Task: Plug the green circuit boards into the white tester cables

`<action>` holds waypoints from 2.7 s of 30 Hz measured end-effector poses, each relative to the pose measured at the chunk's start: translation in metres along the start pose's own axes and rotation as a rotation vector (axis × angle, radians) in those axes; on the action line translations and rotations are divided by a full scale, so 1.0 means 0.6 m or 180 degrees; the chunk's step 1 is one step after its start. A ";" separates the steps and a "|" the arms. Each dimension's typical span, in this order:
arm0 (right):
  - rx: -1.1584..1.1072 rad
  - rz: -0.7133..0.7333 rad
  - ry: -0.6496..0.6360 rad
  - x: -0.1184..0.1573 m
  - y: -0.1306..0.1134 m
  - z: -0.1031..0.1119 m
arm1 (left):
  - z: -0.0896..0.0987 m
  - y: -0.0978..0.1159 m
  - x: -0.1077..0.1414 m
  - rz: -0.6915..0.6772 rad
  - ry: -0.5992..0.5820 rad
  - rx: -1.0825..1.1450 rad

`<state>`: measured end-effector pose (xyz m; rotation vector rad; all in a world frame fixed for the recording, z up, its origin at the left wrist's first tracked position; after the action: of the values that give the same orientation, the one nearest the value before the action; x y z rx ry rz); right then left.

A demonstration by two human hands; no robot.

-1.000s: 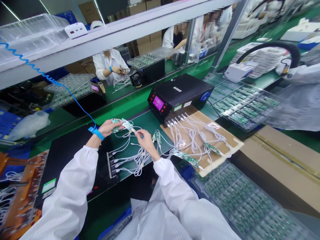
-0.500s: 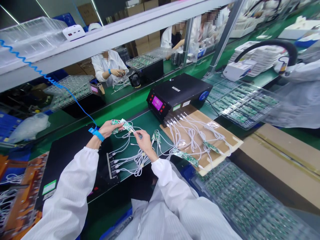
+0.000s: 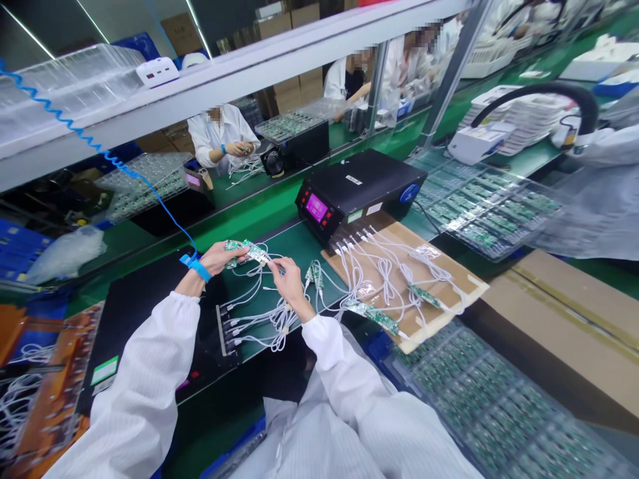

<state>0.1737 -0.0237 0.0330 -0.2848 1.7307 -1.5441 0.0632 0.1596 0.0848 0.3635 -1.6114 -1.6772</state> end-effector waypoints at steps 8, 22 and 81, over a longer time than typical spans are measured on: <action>0.0022 -0.0141 -0.0144 -0.009 0.015 -0.016 | 0.002 0.016 0.002 -0.0318 0.0170 -0.0059; -0.0286 0.0173 0.0121 0.025 -0.042 0.019 | -0.080 0.048 0.049 -0.0761 -0.1205 -0.0345; -0.0550 0.0321 -0.0089 0.026 -0.080 0.000 | -0.084 0.041 0.053 -0.0518 -0.1473 -0.1020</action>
<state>0.1479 -0.0448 0.0707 -0.2995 1.8311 -1.3156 0.0839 0.1034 0.1094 -0.0660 -1.6200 -2.2254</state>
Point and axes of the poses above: each hand's wrist, its own x-axis away from the middle knuckle, its own z-axis out of the back of the hand, y = z × x, the point moved 8 cm from there along -x, towards the middle knuckle, and after that the axes turned 3 degrees about -y, right-handed, at the moved point
